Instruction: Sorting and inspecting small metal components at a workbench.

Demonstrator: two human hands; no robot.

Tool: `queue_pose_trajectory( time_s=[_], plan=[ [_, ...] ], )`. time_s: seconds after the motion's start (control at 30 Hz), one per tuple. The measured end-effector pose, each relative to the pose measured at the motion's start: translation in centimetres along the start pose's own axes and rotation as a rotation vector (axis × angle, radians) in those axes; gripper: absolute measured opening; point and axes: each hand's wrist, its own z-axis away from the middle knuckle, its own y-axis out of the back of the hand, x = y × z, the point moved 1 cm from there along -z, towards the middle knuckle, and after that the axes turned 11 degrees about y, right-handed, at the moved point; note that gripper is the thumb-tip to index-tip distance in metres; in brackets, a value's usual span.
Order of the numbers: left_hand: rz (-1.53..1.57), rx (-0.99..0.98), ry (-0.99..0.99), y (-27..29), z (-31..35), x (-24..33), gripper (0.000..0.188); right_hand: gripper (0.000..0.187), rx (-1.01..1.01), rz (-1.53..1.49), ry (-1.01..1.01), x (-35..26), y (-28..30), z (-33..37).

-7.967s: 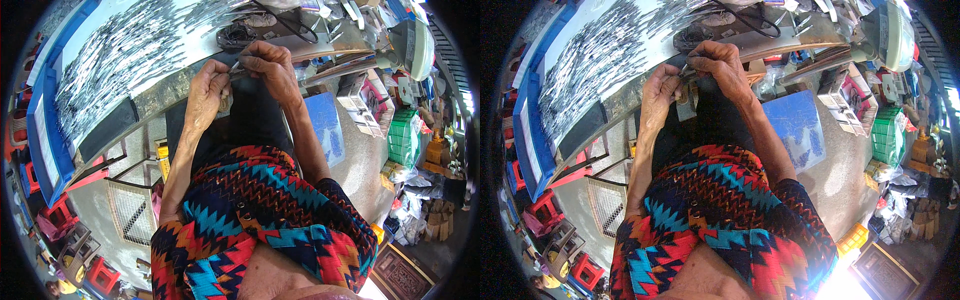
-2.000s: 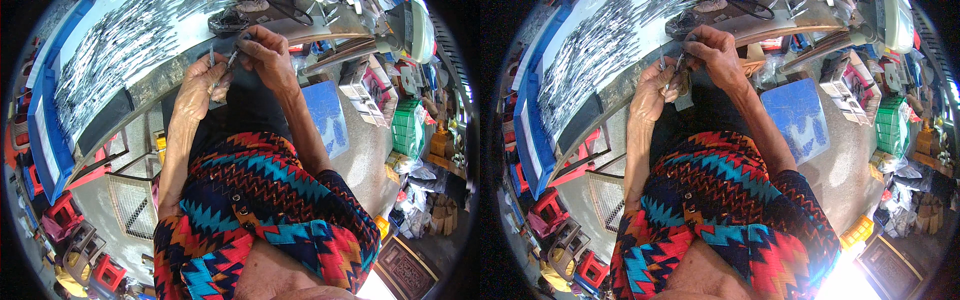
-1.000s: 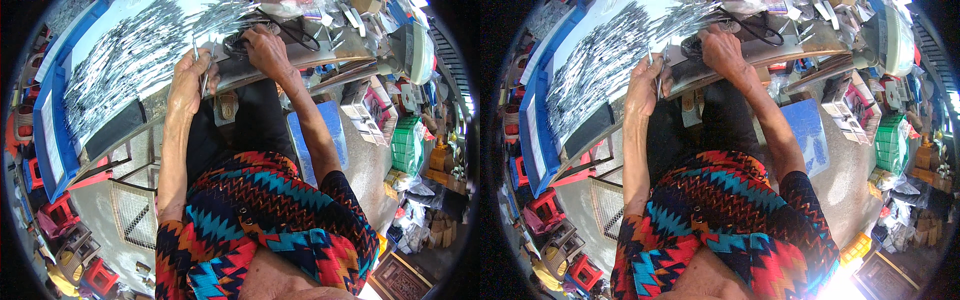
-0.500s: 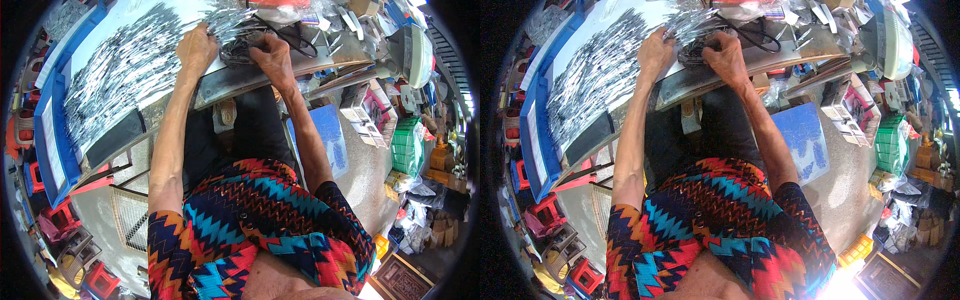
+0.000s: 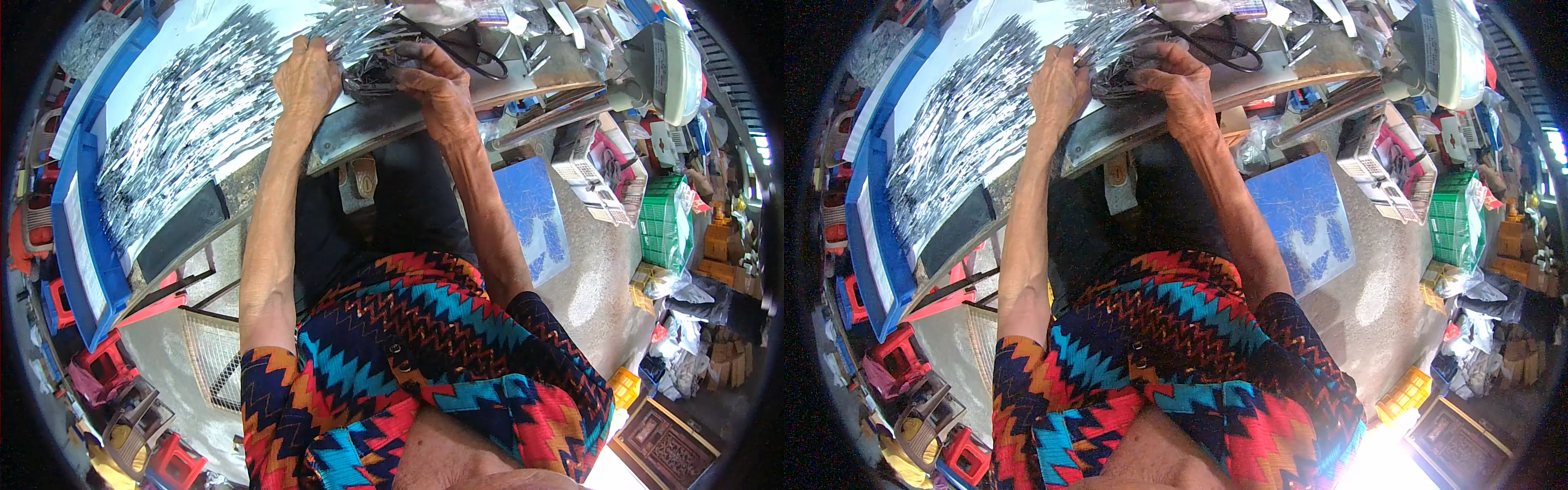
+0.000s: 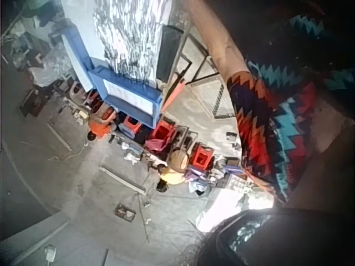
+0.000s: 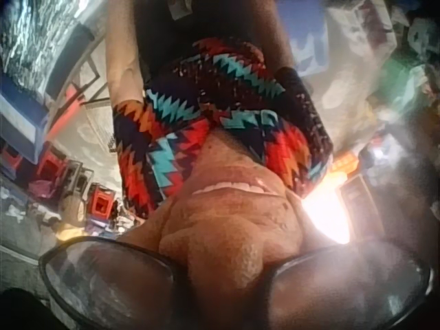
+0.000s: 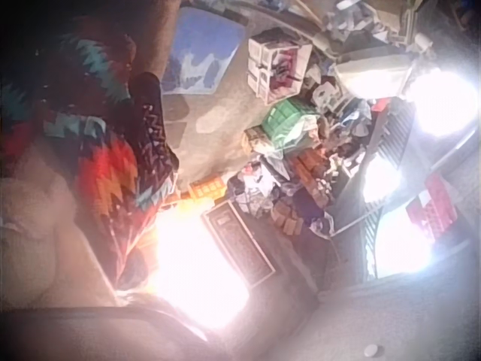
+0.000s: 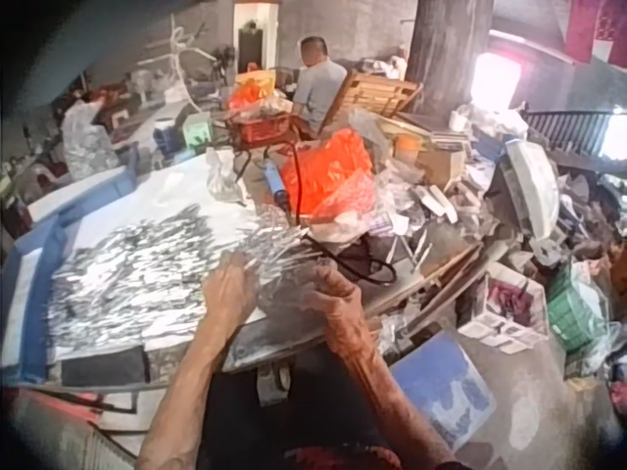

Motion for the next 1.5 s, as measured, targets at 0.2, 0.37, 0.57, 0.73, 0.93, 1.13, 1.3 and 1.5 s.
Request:
queue_pose_trajectory(
  time_s=[0.2,0.37,0.57,0.73,0.93,1.13,1.3,1.5],
  plan=[
    [0.245,0.096,0.088,1.0,1.1,-0.1,0.023,0.023,-0.019,0.0,-0.072,-0.4,0.0,0.5],
    [0.92,-0.202,0.317,3.3,4.1,0.1,0.013,0.023,-0.087,0.048,-0.043,-0.4,-0.2,1.0],
    [1.466,-0.507,0.445,5.5,8.8,1.6,0.021,0.017,-0.201,0.103,-0.031,-0.8,-1.0,2.1],
    [1.501,-0.54,0.474,5.3,10.7,1.1,0.02,0.013,-0.238,0.062,-0.058,-1.1,-2.0,2.5],
    [1.541,-0.56,0.406,5.2,11.3,0.7,0.021,0.012,-0.252,0.006,-0.035,-0.7,-2.3,2.5],
    [1.443,-0.613,0.418,5.5,11.5,0.5,0.014,0.01,-0.261,-0.225,-0.1,-0.6,-2.7,2.7],
    [1.462,-0.597,0.408,5.4,11.7,0.5,0.014,0.01,-0.271,-0.204,-0.137,-0.8,-2.8,2.8],
    [1.485,-0.611,0.435,5.6,11.7,0.5,0.014,0.01,-0.27,-0.231,-0.153,0.0,-2.5,2.8]
  ],
)
